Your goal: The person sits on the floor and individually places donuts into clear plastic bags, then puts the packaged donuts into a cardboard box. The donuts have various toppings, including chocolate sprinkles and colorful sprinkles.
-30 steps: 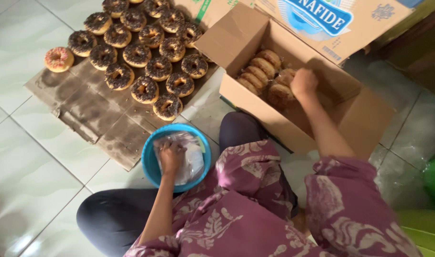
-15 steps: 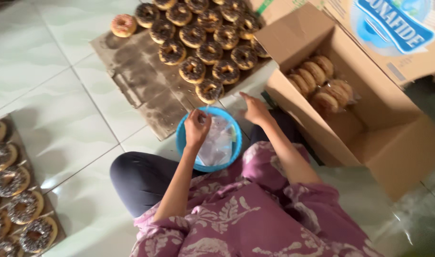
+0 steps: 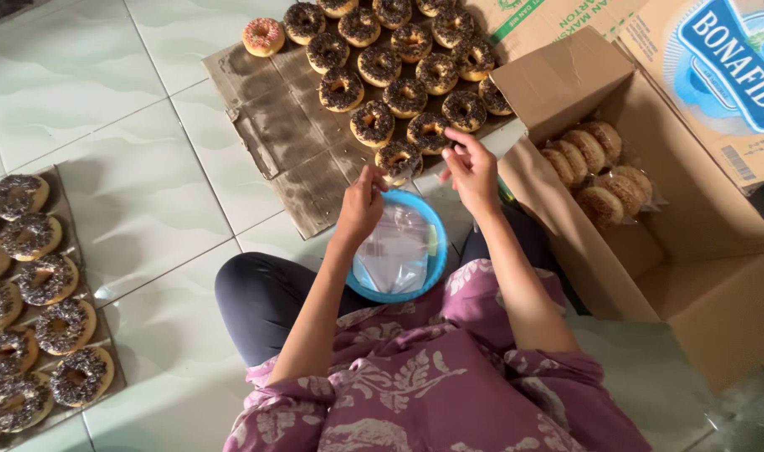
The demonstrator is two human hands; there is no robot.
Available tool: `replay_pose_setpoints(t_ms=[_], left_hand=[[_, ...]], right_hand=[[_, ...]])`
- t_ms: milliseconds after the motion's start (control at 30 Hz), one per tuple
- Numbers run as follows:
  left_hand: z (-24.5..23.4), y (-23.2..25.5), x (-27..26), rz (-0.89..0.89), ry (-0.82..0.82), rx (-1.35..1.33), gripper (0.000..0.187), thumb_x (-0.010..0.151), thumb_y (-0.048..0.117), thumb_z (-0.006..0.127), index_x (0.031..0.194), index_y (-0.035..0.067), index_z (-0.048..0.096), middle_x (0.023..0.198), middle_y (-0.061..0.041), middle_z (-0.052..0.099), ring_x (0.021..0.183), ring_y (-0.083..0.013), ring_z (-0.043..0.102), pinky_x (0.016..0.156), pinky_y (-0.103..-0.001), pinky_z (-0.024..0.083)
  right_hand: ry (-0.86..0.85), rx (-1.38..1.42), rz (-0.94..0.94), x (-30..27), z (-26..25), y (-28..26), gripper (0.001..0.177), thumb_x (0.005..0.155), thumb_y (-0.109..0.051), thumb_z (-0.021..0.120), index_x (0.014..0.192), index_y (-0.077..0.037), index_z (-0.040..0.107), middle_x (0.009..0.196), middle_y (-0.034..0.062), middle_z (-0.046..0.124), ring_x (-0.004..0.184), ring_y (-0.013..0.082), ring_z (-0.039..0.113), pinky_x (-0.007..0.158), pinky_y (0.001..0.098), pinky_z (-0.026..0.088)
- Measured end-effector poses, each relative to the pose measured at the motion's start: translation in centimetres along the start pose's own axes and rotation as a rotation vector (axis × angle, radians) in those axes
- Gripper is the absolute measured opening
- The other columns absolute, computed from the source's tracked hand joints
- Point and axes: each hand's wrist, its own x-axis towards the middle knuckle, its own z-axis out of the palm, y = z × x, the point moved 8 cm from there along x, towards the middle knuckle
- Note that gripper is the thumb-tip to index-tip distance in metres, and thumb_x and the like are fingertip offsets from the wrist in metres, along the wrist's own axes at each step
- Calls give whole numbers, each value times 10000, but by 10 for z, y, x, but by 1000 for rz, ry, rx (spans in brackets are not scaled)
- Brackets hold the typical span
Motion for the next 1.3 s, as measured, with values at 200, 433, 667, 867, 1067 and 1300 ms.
replay_pose_setpoints(t_ms=[200, 433, 667, 867, 1067, 1300], left_hand=[[-6, 9, 13, -110, -13, -18, 175, 925, 46, 693, 1095, 23, 657, 775, -87, 673, 661, -127, 592, 619, -286, 483], [1, -13, 14, -187, -59, -293, 164, 989, 145, 697, 1025, -15, 700, 837, 10, 693, 763, -46, 591, 677, -240, 484], [28, -64, 4, -366, -136, -585, 274, 1103, 241, 617, 1110, -25, 683, 917, -31, 632, 808, -90, 552, 727, -241, 454], [63, -77, -26, -609, -347, -1043, 306, 1001, 248, 530, 1219, 68, 647, 942, -131, 691, 779, -223, 634, 758, -433, 458], [63, -80, -43, -746, -234, -1140, 458, 972, 385, 488, 1324, 97, 532, 1137, -131, 562, 957, -254, 557, 840, -489, 438], [58, -79, -36, -767, -241, -1185, 658, 937, 545, 439, 1448, 131, 398, 1364, -130, 413, 1166, -289, 468, 936, -553, 415]], right_hand=[[-611, 20, -221, -12, 63, -14, 398, 929, -127, 819, 1267, 18, 665, 1115, 67, 734, 1019, 112, 716, 899, 268, 594], [-542, 326, 129, -19, 80, 44, 223, 923, -94, 696, 1124, -30, 769, 838, 57, 739, 583, 83, 526, 599, 245, 508], [-570, 894, 96, -33, 83, 12, 366, 1007, -379, 638, 774, -99, 677, 908, 95, 747, 916, 215, 698, 883, 345, 590], [-834, 755, 79, -61, 127, -7, 351, 1000, -389, 643, 1103, -74, 759, 692, -49, 576, 771, 161, 639, 847, 412, 616], [-1047, 918, 116, -96, 149, -34, 452, 1106, -394, 606, 1318, -3, 686, 1260, 178, 728, 1083, 215, 693, 967, 344, 540], [-1172, 958, 174, -111, 159, -76, 613, 1146, -503, 437, 1536, -41, 540, 1555, 207, 550, 1432, 320, 565, 1255, 442, 423]])
